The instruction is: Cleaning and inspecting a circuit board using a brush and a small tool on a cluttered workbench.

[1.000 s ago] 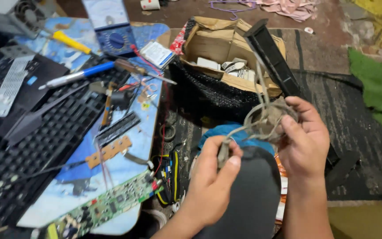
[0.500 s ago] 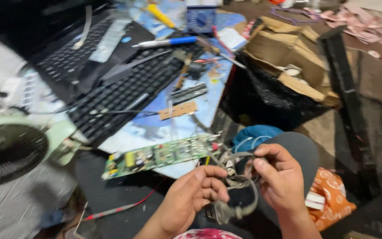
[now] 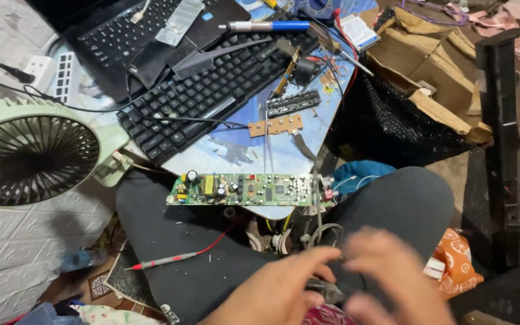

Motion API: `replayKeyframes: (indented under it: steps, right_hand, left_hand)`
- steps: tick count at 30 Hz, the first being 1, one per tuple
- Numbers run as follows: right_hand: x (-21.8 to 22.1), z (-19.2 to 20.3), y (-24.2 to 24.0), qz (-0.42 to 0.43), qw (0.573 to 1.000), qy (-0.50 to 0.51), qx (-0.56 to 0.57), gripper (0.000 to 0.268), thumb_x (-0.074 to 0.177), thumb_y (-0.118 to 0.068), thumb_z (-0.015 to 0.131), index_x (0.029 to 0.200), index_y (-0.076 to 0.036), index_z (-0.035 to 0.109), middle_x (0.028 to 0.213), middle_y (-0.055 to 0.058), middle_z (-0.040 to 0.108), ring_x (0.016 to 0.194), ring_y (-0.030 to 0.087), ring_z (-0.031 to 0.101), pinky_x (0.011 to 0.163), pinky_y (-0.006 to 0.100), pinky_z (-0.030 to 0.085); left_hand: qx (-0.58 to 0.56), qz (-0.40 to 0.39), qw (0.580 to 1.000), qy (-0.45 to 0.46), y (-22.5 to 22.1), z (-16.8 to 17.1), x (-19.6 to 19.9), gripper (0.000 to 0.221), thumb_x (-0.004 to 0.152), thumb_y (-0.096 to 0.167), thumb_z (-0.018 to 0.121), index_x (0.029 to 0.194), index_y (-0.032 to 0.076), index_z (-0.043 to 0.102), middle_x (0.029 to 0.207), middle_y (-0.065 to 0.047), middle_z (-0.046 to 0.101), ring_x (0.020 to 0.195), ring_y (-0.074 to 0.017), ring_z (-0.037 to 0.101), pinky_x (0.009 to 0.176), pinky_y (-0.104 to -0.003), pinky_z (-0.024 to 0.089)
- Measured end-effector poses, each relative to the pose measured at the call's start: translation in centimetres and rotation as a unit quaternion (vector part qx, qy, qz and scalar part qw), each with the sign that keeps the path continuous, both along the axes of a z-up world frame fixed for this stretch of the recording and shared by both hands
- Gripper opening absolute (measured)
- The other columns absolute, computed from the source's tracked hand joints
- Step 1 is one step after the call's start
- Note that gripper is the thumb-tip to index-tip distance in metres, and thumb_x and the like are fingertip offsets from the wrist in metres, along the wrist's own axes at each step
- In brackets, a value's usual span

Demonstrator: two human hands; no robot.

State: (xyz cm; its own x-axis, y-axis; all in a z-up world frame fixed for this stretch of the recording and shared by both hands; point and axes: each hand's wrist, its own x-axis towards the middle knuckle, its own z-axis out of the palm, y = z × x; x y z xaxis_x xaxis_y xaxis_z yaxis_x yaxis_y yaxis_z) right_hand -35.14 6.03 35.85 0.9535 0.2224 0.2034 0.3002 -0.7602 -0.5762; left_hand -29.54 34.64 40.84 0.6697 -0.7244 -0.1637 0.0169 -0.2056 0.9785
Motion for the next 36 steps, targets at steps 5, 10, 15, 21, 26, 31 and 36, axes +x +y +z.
replayKeyframes:
  steps: [5,10,15,21,26,31,36]
  right_hand:
    - [1.4,1.2,1.9,0.092,0.877,0.469,-0.052,0.091,0.093,-0.087,0.052,0.174,-0.051,0.035,0.174,-0.013,0.054,0.171,0.031,0.017,0.14,0.057,0.029]
    - [4.4,2.8,2.6,0.142,0.99,-0.006,-0.003,0.048,0.112,-0.047,0.051,0.141,-0.016,0.074,0.097,-0.01,0.084,0.068,0.02,0.068,0.09,0.044,0.043]
    - [5.3,2.6,-0.6,0.079,0.991,-0.042,0.101,0.048,0.109,-0.054,0.053,0.122,-0.013,0.074,0.096,-0.002,0.071,0.084,0.019,0.065,0.09,0.038,0.048]
    - [11.4,2.4,-2.0,-0.159,0.777,-0.006,0.609,0.035,0.109,-0.041,0.063,0.125,-0.01,0.063,0.08,0.002,0.041,0.072,0.017,0.044,0.091,0.037,0.054]
    - [14.2,8.2,-0.4,-0.087,0.674,0.049,0.732,0.034,0.112,-0.058,0.065,0.123,-0.026,0.066,0.066,-0.013,0.026,0.061,0.005,0.027,0.095,0.034,0.043]
    - [12.1,11.2,5.3,0.103,0.8,0.077,0.585,0.048,0.113,-0.05,0.07,0.099,-0.005,0.06,0.064,-0.002,0.036,0.059,0.015,0.035,0.063,0.037,0.029]
    - [14.4,9.3,3.0,-0.004,0.772,-0.049,0.634,0.04,0.118,-0.05,0.054,0.126,-0.013,0.065,0.066,-0.005,0.033,0.056,0.015,0.039,0.091,0.045,0.057]
  left_hand:
    - [0.182,-0.164,0.964,0.105,-1.3,6.6,2.6,0.068,0.1,0.049,0.055,0.166,0.035,0.048,0.154,-0.005,0.061,0.125,-0.0277,0.069,0.102,-0.05,0.054]
    - [-0.081,0.095,0.886,-0.447,0.2,-2.7,0.7,0.051,0.126,0.039,0.041,0.146,-0.003,0.062,0.147,-0.031,0.066,0.128,-0.0478,0.07,0.111,-0.062,0.056]
    - [0.087,0.188,0.77,-0.604,2.6,-6.9,4.3,0.053,0.121,0.046,0.05,0.16,0.011,0.055,0.156,-0.019,0.064,0.137,-0.0382,0.071,0.109,-0.058,0.056]
    - [0.202,0.185,0.728,-0.629,2.9,-6.0,7.5,0.038,0.119,0.032,0.056,0.139,0.004,0.073,0.142,-0.019,0.072,0.13,-0.0392,0.07,0.105,-0.054,0.056]
    - [0.169,0.205,0.746,-0.61,2.4,-6.0,7.4,0.029,0.115,0.026,0.064,0.13,0.005,0.077,0.14,-0.02,0.072,0.122,-0.0391,0.071,0.102,-0.056,0.057]
    - [0.204,0.218,0.746,-0.596,1.1,-5.0,7.4,0.025,0.111,0.025,0.069,0.126,0.008,0.078,0.137,-0.017,0.074,0.123,-0.0367,0.071,0.1,-0.051,0.052]
    - [0.212,0.23,0.756,-0.575,0.9,-5.3,7.5,0.02,0.107,0.022,0.072,0.118,0.008,0.081,0.133,-0.013,0.077,0.122,-0.0349,0.071,0.099,-0.052,0.052]
